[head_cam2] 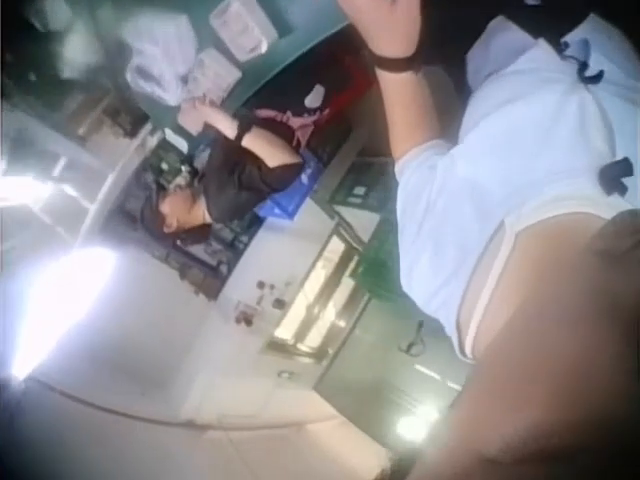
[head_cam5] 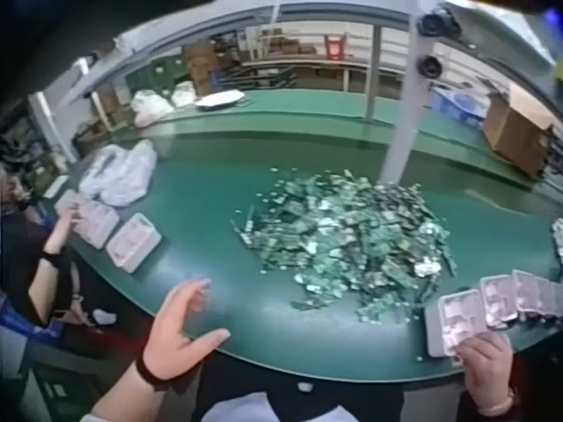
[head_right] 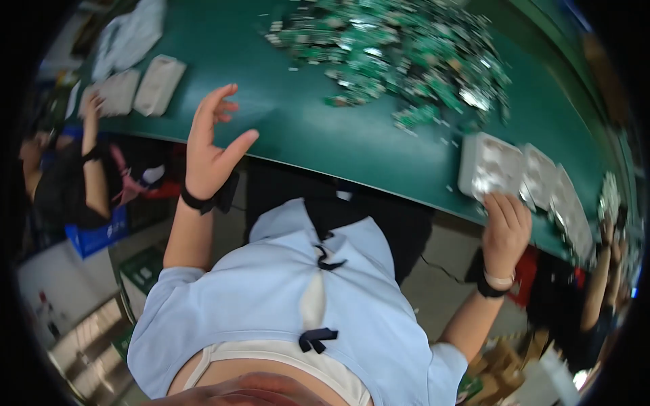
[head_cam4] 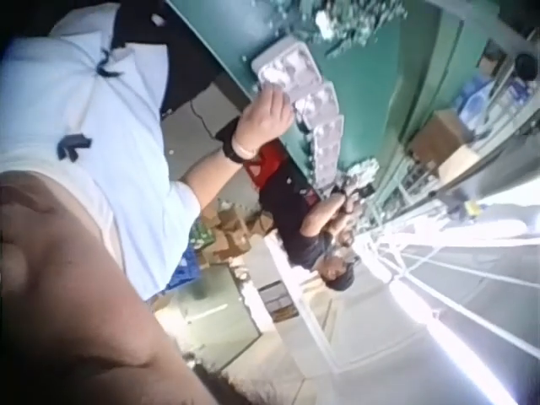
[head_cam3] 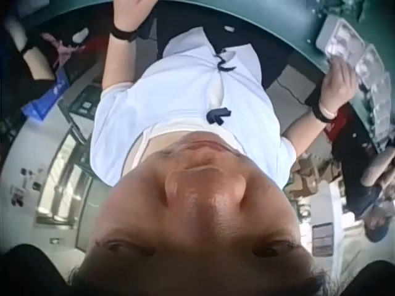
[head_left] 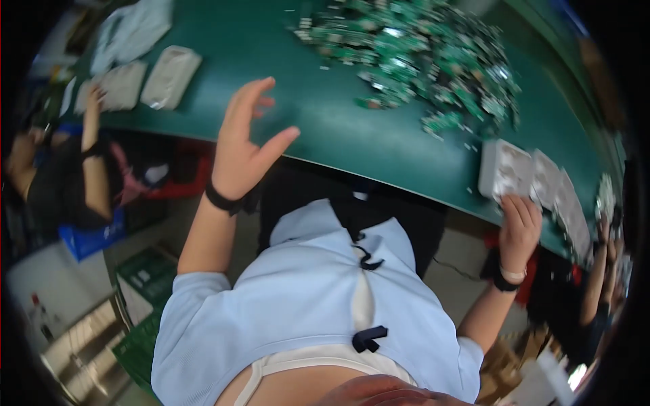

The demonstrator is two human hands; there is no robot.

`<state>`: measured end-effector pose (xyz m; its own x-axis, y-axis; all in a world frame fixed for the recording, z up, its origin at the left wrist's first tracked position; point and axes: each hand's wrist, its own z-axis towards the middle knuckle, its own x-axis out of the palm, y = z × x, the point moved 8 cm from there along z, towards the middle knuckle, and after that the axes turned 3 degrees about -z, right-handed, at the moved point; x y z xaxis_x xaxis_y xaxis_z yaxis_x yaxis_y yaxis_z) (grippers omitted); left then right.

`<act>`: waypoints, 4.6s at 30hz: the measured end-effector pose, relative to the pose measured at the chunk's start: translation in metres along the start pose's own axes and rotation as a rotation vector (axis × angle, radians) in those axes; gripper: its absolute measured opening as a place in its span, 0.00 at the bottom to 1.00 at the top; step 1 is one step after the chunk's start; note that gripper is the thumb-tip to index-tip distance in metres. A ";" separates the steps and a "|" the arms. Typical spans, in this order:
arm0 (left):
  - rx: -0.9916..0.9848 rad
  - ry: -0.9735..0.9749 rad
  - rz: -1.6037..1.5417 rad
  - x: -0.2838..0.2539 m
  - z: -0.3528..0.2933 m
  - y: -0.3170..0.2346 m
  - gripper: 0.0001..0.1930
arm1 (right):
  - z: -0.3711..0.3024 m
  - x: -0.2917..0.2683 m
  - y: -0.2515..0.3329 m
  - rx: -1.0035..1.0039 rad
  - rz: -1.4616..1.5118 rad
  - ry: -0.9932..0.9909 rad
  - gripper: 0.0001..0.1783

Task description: Assemble electronic devices by inserting circuit boards into plastic housings.

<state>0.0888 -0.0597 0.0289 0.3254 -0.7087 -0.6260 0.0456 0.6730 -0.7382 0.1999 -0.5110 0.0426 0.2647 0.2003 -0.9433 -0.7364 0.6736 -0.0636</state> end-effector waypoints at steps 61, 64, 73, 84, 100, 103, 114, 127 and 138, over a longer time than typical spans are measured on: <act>-0.028 -0.073 0.029 0.021 -0.037 0.001 0.61 | 0.238 0.098 0.109 0.238 1.241 0.382 0.08; 0.002 -0.061 0.056 0.023 -0.038 0.001 0.61 | 0.239 0.103 0.103 0.388 1.659 0.395 0.07; -0.042 -0.076 -0.009 0.028 -0.040 0.002 0.62 | 0.216 0.099 0.099 0.488 2.405 0.213 0.09; 0.109 -0.117 -0.060 0.033 -0.042 -0.022 0.60 | 0.132 0.066 0.151 0.205 1.360 -0.222 0.07; 0.104 -0.049 -0.078 0.045 -0.047 -0.036 0.65 | 0.133 0.039 0.203 -0.144 0.840 -0.223 0.10; 0.101 -0.055 -0.124 0.050 -0.049 -0.035 0.65 | 0.135 0.045 0.210 -0.076 0.935 -0.155 0.10; -0.071 0.031 -0.428 0.053 -0.047 -0.019 0.62 | 0.131 0.040 0.203 -0.097 0.932 -0.082 0.11; -0.068 0.061 -0.568 0.053 -0.040 -0.005 0.62 | 0.133 0.049 0.158 0.120 0.687 -0.238 0.18; -0.175 0.049 -0.651 0.055 -0.043 0.002 0.61 | 0.135 0.024 0.155 -0.145 0.650 -0.383 0.16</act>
<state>0.0665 -0.1063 -0.0178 0.2404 -0.9695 -0.0474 0.0628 0.0643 -0.9960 0.1767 -0.3058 0.0545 -0.0712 0.7747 -0.6283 -0.8849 0.2417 0.3982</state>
